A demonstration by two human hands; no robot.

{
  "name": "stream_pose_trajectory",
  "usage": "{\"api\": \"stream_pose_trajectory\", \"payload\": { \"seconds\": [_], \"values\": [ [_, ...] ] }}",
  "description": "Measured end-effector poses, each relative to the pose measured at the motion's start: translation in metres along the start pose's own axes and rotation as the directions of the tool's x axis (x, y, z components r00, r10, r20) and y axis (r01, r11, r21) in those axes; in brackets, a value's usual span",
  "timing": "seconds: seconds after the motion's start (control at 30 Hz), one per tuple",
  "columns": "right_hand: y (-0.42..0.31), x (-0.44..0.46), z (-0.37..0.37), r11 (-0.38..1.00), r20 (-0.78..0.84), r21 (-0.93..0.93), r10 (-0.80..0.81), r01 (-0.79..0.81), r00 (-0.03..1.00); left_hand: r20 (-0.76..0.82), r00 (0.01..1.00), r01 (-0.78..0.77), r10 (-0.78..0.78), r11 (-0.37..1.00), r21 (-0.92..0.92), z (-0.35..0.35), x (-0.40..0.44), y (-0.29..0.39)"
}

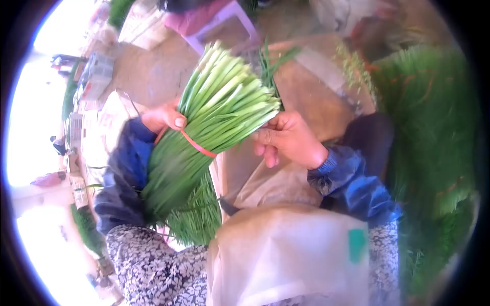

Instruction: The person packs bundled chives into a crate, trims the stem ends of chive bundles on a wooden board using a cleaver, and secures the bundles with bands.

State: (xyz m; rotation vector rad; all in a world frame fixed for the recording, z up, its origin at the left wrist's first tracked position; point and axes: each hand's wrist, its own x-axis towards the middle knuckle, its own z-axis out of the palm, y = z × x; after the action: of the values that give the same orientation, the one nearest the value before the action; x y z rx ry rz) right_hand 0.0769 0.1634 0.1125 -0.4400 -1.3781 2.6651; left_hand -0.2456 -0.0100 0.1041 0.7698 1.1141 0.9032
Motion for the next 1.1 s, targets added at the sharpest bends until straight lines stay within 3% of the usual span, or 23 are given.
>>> {"api": "stream_pose_trajectory", "payload": {
  "seconds": [0.03,0.1,0.2,0.23,0.3,0.33,0.37,0.4,0.43,0.47,0.5,0.53,0.6,0.67,0.7,0.77,0.9,0.97,1.03,1.1],
  "values": [
    [0.023,-0.005,-0.008,0.999,0.001,0.027,0.046,-0.046,0.999,-0.114,0.993,-0.002,-0.009,0.996,-0.089,-0.035,-0.010,-0.059],
    [0.032,-0.007,-0.022,0.985,-0.025,-0.045,0.164,-0.165,0.986,-0.284,0.955,0.095,-0.083,0.995,0.027,0.035,-0.004,-0.043],
    [0.060,-0.003,-0.041,0.961,-0.067,-0.054,0.268,-0.272,0.961,-0.554,0.817,-0.078,0.158,0.983,0.165,0.143,0.013,-0.039],
    [0.062,-0.001,-0.044,0.946,-0.092,-0.068,0.310,-0.316,0.946,-0.553,0.806,-0.116,0.210,0.973,0.200,0.153,0.013,-0.038],
    [0.056,0.000,-0.044,0.939,-0.065,-0.070,0.333,-0.337,0.941,-0.663,0.709,-0.051,0.240,0.955,0.292,0.181,0.015,-0.040],
    [0.055,0.000,-0.044,0.948,-0.092,-0.210,0.225,-0.240,0.970,-0.667,0.708,-0.049,0.234,0.958,0.284,0.179,0.015,-0.045],
    [0.057,0.000,-0.045,0.928,-0.104,-0.344,0.115,-0.144,0.988,-0.667,0.676,0.086,0.314,0.865,0.495,0.178,0.015,-0.053],
    [0.060,0.000,-0.055,0.928,-0.109,-0.340,0.125,-0.155,0.986,-0.655,0.670,0.154,0.351,0.797,0.584,0.177,0.015,-0.056],
    [0.062,0.002,-0.072,0.592,-0.079,-0.804,-0.193,0.052,0.978,-0.641,0.663,0.223,0.386,0.716,0.662,0.175,0.016,-0.059],
    [0.063,0.005,-0.087,0.016,0.124,-0.989,-0.425,0.144,0.897,-0.642,0.671,0.212,0.372,0.734,0.646,0.174,0.016,-0.057],
    [0.047,0.011,-0.093,-0.076,-0.105,-0.988,-0.323,-0.136,0.940,-0.642,0.673,0.207,0.367,0.740,0.640,0.173,0.017,-0.055],
    [0.028,0.015,-0.097,-0.194,-0.339,-0.901,-0.245,-0.389,0.908,-0.643,0.675,0.202,0.363,0.746,0.634,0.172,0.017,-0.054],
    [0.015,0.013,-0.111,-0.215,-0.075,-0.952,-0.522,-0.217,0.850,-0.645,0.690,0.213,0.327,0.760,0.614,0.173,0.020,-0.048],
    [-0.003,0.021,-0.076,-0.059,0.236,-0.963,-0.649,0.262,0.723,-0.653,0.700,0.241,0.290,0.765,0.598,0.173,0.020,-0.046],
    [-0.006,0.020,-0.050,0.124,0.257,-0.897,-0.634,0.424,0.729,-0.657,0.704,0.255,0.271,0.766,0.590,0.174,0.021,-0.044],
    [0.010,0.033,-0.027,0.274,0.275,-0.814,-0.594,0.512,0.756,-0.674,0.699,0.265,0.239,0.789,0.554,0.176,0.023,-0.038],
    [0.015,0.044,-0.024,0.397,0.241,-0.737,-0.601,0.547,0.762,-0.678,0.699,0.271,0.225,0.795,0.543,0.170,0.017,-0.042],
    [0.010,0.043,-0.025,-0.109,0.480,-0.828,-0.644,0.550,0.596,-0.670,0.703,0.257,0.238,0.793,0.552,0.167,0.016,-0.046],
    [0.005,0.045,-0.026,-0.153,0.511,-0.812,-0.654,0.564,0.558,-0.636,0.718,0.225,0.284,0.769,0.598,0.166,0.016,-0.049],
    [-0.001,0.045,-0.027,-0.134,0.563,-0.783,-0.568,0.607,0.601,-0.610,0.729,0.217,0.311,0.740,0.637,0.169,0.017,-0.045]
  ]
}}
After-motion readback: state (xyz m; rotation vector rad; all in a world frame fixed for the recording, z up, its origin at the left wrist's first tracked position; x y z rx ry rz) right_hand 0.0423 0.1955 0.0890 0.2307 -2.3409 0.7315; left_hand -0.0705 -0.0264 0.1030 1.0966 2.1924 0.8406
